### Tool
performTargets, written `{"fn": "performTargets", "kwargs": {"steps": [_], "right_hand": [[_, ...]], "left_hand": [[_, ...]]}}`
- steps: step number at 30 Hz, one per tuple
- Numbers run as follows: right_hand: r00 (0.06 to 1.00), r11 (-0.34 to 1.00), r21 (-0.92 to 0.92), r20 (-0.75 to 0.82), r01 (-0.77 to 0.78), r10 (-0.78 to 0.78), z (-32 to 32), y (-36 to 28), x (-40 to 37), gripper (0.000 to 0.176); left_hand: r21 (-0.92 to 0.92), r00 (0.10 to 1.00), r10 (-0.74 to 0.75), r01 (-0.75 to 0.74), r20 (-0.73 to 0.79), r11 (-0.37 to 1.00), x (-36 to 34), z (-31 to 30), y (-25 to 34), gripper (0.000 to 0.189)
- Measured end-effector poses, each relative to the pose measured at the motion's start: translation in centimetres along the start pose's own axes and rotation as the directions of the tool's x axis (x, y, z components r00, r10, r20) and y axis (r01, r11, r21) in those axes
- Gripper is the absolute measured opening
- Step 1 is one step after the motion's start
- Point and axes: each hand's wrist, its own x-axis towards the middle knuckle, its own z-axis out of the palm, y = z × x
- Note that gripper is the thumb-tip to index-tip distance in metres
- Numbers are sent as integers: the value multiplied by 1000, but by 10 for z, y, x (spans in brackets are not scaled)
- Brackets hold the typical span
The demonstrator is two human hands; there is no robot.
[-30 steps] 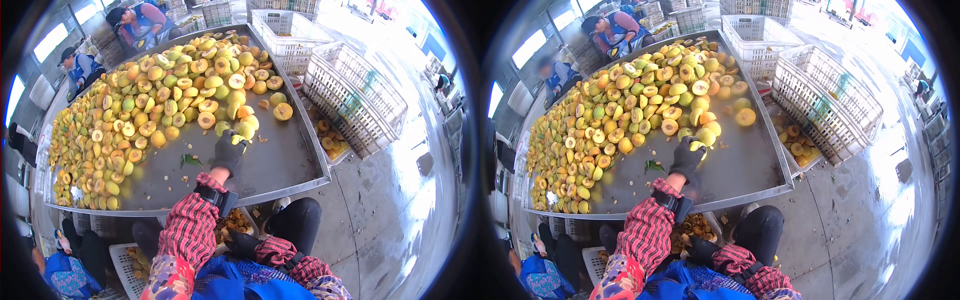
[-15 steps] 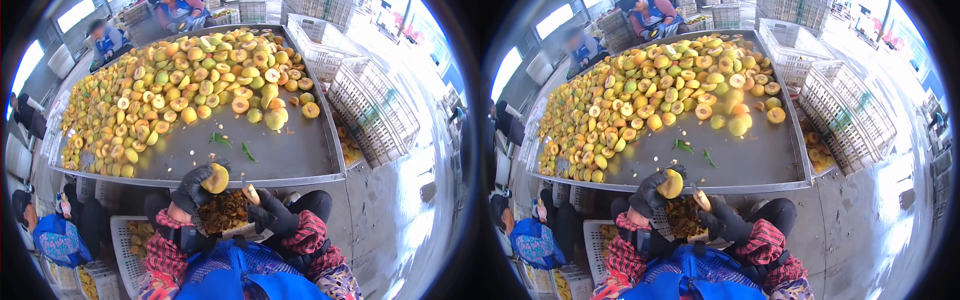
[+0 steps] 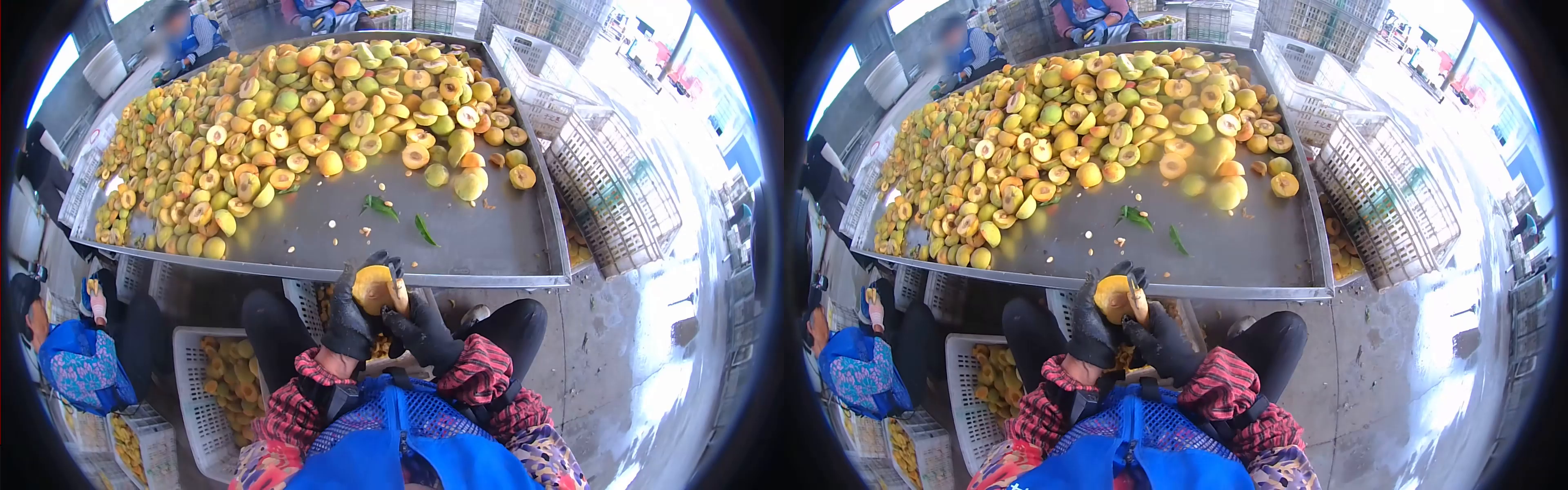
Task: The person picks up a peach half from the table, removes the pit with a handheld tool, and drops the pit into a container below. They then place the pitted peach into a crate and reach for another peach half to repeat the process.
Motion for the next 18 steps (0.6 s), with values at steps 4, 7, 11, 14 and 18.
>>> {"fn": "performTargets", "kwargs": {"steps": [4,7,11,14,18], "right_hand": [[998,958,-280,8,-54,58,-1,-31,-16,27],[985,759,-633,43,156,-167,1,-7,-18,27],[982,746,-645,44,169,-184,6,0,-17,28],[981,722,-673,29,162,-193,9,-1,-15,28],[972,719,-668,30,194,-234,11,8,-10,28]], "left_hand": [[-122,999,8,-15,-50,992,4,-16,5,51],[-155,997,18,-29,-69,987,4,-17,5,50],[-60,997,64,-66,-35,996,-4,-10,3,48],[-31,995,102,-102,-14,994,-5,-9,2,47],[-16,986,153,-154,-59,988,-8,-3,-1,47]]}}
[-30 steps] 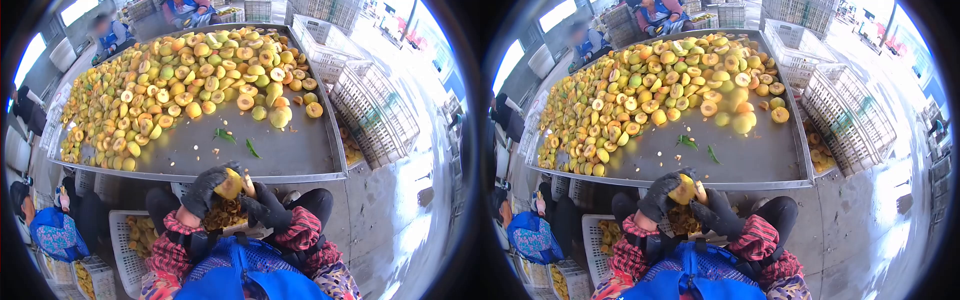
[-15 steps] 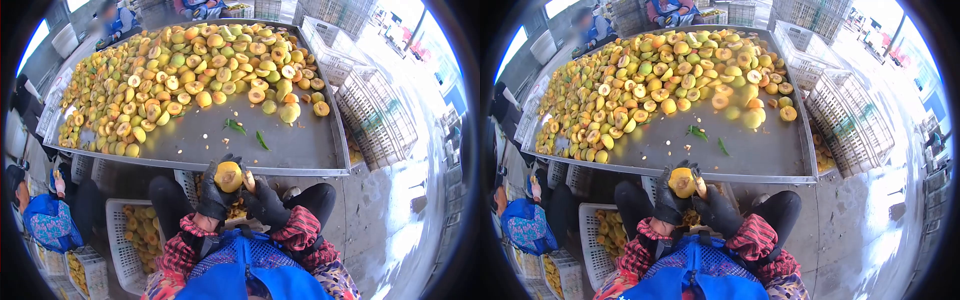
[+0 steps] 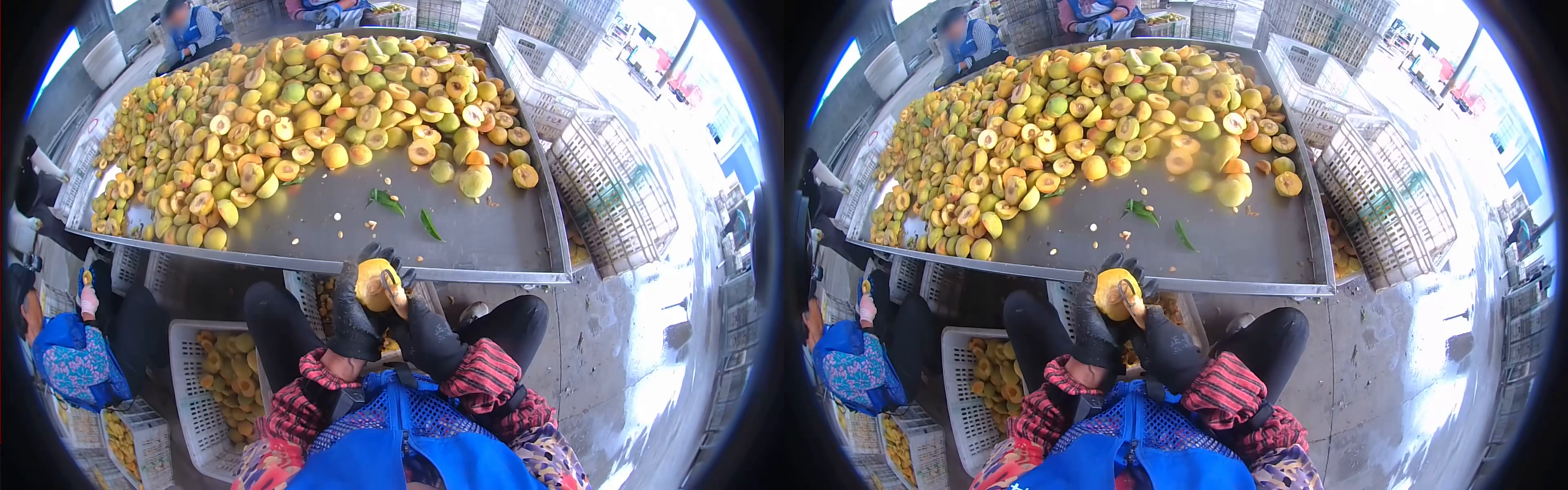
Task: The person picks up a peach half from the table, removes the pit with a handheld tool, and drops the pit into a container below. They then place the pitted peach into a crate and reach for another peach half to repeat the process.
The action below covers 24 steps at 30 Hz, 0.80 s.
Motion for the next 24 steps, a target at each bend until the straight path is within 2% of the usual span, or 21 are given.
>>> {"fn": "performTargets", "kwargs": {"steps": [1,4,7,10,12,13,16,19,22,24], "right_hand": [[1000,1000,3,-9,13,-13,2,1,1,28],[990,986,-106,36,-131,136,1,-6,3,31],[986,979,-146,64,-141,152,5,-3,4,30],[990,988,-47,10,144,-144,18,13,12,26],[982,979,-80,38,187,-184,20,20,12,24],[983,980,-86,54,180,-175,22,23,12,24],[990,991,-86,101,102,-93,26,28,13,24],[969,987,-154,234,-41,77,17,16,12,41],[960,976,-201,247,-81,130,22,12,16,34],[967,995,71,250,-71,51,29,17,14,30]], "left_hand": [[4,1000,19,-19,-16,1000,-1,3,0,47],[67,996,84,-84,9,994,-4,0,-3,46],[70,995,95,-93,-18,993,-3,-2,-4,47],[71,993,117,-115,-15,991,3,-14,-8,47],[148,989,143,-148,40,978,8,-25,-9,46],[185,986,155,-165,67,969,9,-30,-10,46],[156,996,90,-93,27,983,10,-40,-7,44],[189,999,43,-40,-12,981,10,-40,1,44],[289,997,22,-1,-69,957,17,-36,10,41],[275,997,1,20,-75,961,20,-42,12,38]]}}
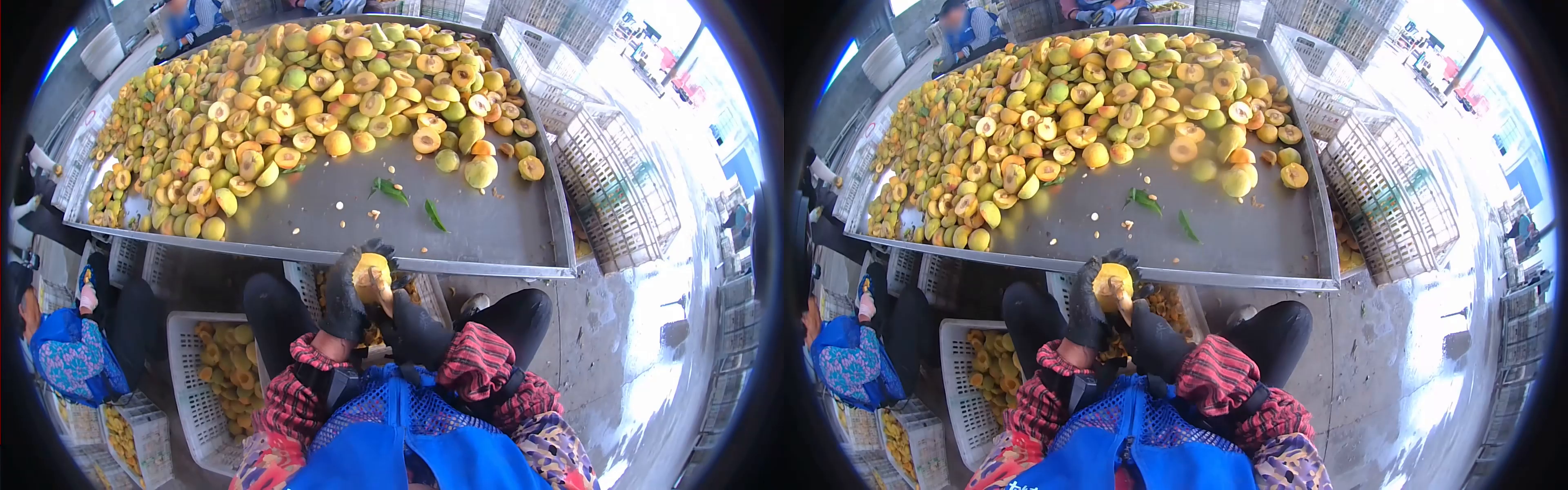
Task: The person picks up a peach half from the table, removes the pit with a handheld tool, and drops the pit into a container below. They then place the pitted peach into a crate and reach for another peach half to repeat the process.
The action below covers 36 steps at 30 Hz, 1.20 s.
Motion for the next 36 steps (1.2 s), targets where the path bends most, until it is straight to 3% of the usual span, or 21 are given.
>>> {"fn": "performTargets", "kwargs": {"steps": [4,7,10,13,15,17,19,22,25,28,31,32,33,34,35,36], "right_hand": [[995,950,303,72,-80,61,2,-2,4,28],[994,984,143,63,-102,93,-2,-14,6,31],[993,994,-42,67,-99,102,-5,-19,8,34],[998,980,-195,36,-45,53,1,-16,11,33],[995,981,-190,71,-48,63,0,-19,13,32],[994,987,-155,92,-42,57,-3,-21,15,31],[994,996,-80,100,-35,43,-2,-21,13,31],[958,979,12,211,-203,196,-14,-41,12,31],[990,977,-210,129,-26,54,-4,-17,15,33],[991,981,-193,130,-8,34,5,-9,21,34],[961,970,178,249,-164,116,0,-24,16,33],[947,936,272,288,-224,143,-4,-32,14,33],[930,900,331,326,-283,173,-8,-42,13,33],[909,857,385,365,-342,199,-11,-47,13,34],[907,874,344,362,-343,214,-12,-48,13,33],[906,889,303,358,-342,227,-12,-49,14,32]], "left_hand": [[42,987,94,-89,-128,995,-6,12,7,32],[-59,992,33,-40,-119,997,0,3,6,26],[375,977,211,-211,39,903,3,-2,5,24],[441,974,226,-215,27,871,15,-37,-8,27],[447,967,253,-221,-12,867,20,-48,-13,29],[660,900,428,-373,86,652,18,-51,-11,30],[852,716,557,-523,421,29,-3,-30,13,32],[875,799,415,-485,436,13,-1,-29,23,34],[904,876,311,-416,369,97,7,-38,24,37],[828,689,470,-516,552,-218,0,-36,22,38],[857,670,559,-488,489,-164,0,-43,12,40],[862,721,549,-506,423,1,5,-51,7,40],[845,770,527,-509,360,166,10,-54,4,41],[840,785,515,-502,344,205,11,-59,2,40],[835,800,502,-494,328,243,12,-63,0,40],[857,784,508,-491,357,156,6,-56,6,39]]}}
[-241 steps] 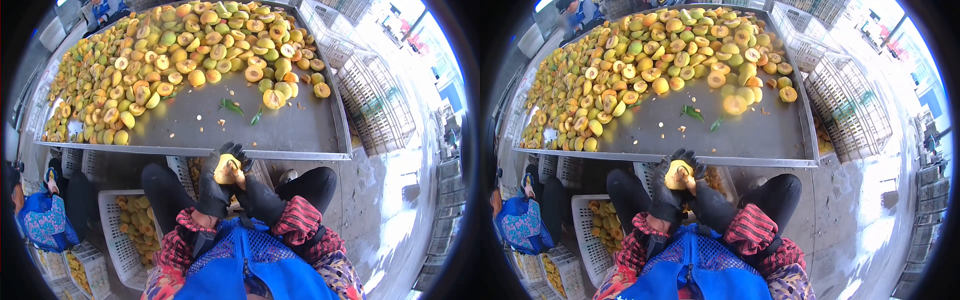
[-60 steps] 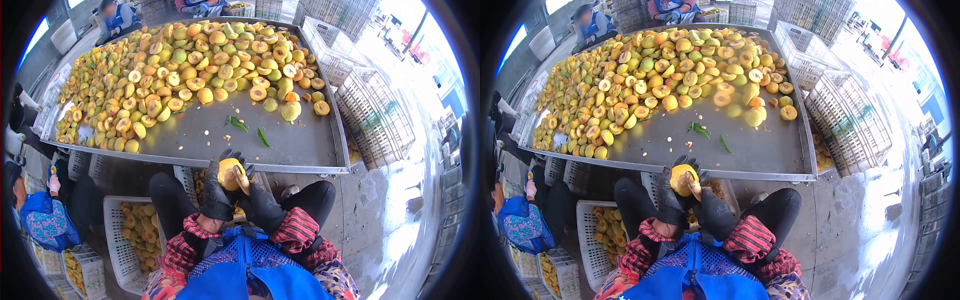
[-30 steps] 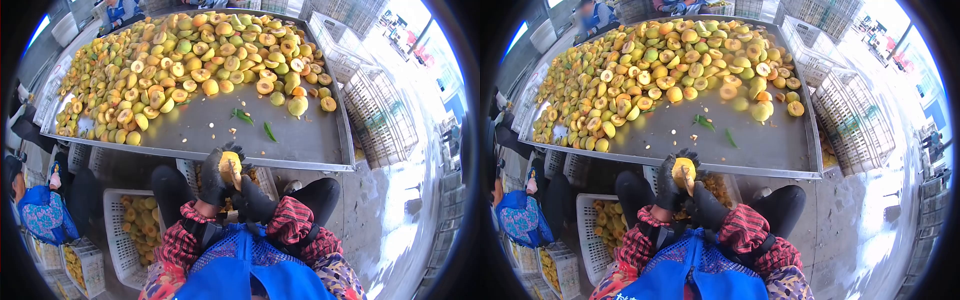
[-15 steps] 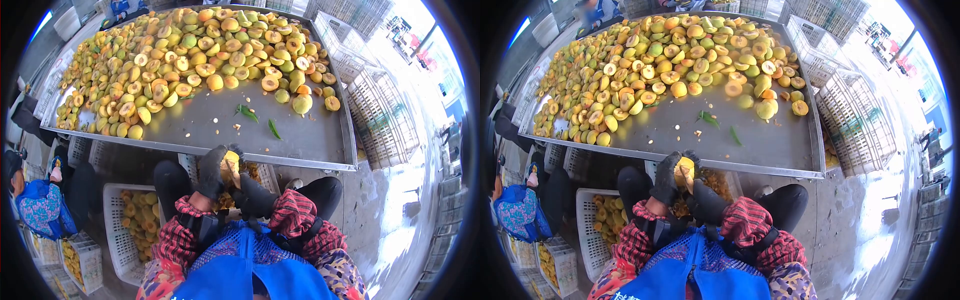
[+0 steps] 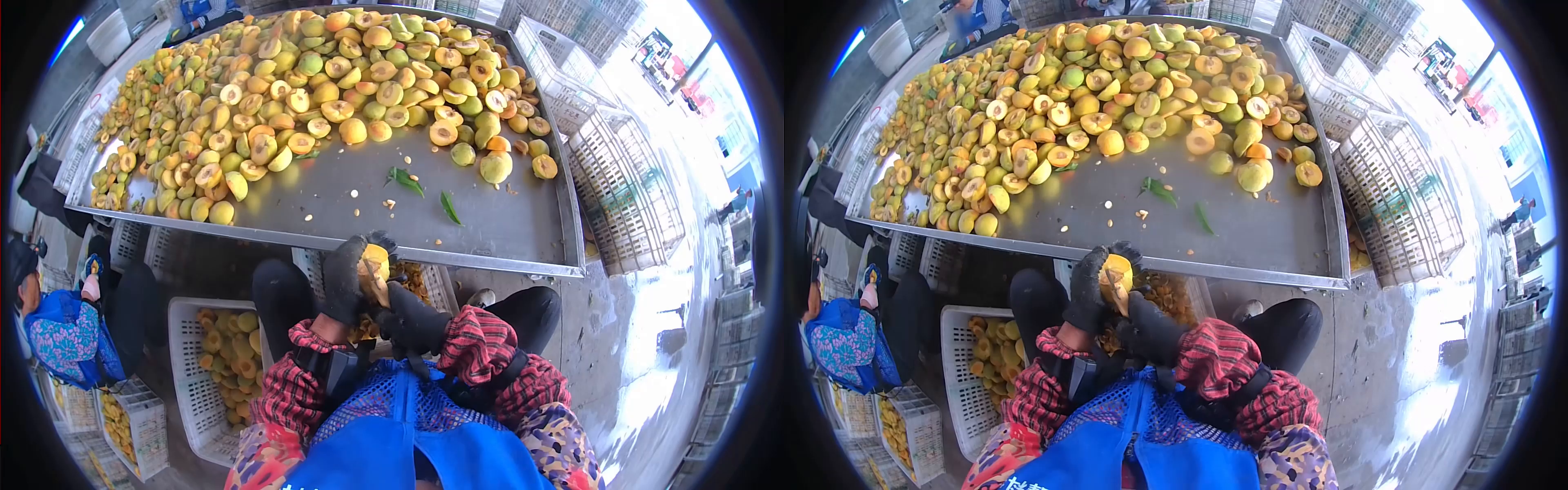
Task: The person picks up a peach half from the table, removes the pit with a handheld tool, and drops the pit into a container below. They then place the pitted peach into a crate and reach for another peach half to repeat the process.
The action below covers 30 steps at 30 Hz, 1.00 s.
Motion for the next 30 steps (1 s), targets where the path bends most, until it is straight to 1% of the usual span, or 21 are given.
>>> {"fn": "performTargets", "kwargs": {"steps": [1,2,3,4,5,7,10,13,15,16,17,19,22,25,27,29,30], "right_hand": [[1000,999,-42,-9,-12,11,0,-1,0,32],[999,984,-176,-36,2,-9,0,2,2,30],[998,951,-309,-60,12,-32,-1,7,5,29],[995,899,-438,-77,20,-60,-2,10,8,27],[995,870,-492,-79,7,-53,-2,12,10,28],[995,807,-591,-92,-21,-42,-4,11,11,29],[994,918,-383,-13,-104,107,-8,-8,-2,28],[1000,943,-333,-2,-22,22,-6,9,7,28],[998,987,-146,0,-65,66,-3,4,3,27],[996,995,-51,4,-86,86,0,-4,-2,26],[996,994,65,25,-87,86,3,-8,-5,25],[995,952,292,66,-95,79,8,-14,-10,22],[994,927,375,89,20,-57,11,-14,-10,20],[997,913,408,60,20,-48,16,-8,-6,20],[996,941,335,59,37,-60,15,-1,-3,19],[998,969,242,40,44,-56,12,11,0,18],[999,981,191,19,42,-47,11,17,1,18]], "left_hand": [[83,999,34,-34,2,996,1,-3,7,37],[-38,995,-80,82,52,996,2,-4,8,36],[-154,976,-185,201,114,967,6,-5,10,34],[-151,970,-188,212,156,965,9,-8,14,32],[-148,961,-192,223,197,964,13,-11,19,31],[69,965,-22,4,260,998,20,-21,44,29],[121,979,41,-66,202,990,11,-16,23,32],[287,974,215,-227,72,931,-2,-12,12,36],[51,999,45,-46,21,998,-12,-1,-8,38],[-70,999,-45,45,10,997,-13,0,-8,39],[11,998,66,-65,0,998,-14,-1,-8,39],[172,959,283,-279,3,945,-9,-10,8,39],[101,963,260,-252,-78,962,-13,-8,16,39],[36,961,213,-210,-176,977,-15,-4,25,38],[-79,985,133,-142,-113,987,-13,-5,28,39],[-137,1000,26,-25,5,990,-9,-10,33,39],[-132,995,-43,56,93,990,-5,-16,40,39]]}}
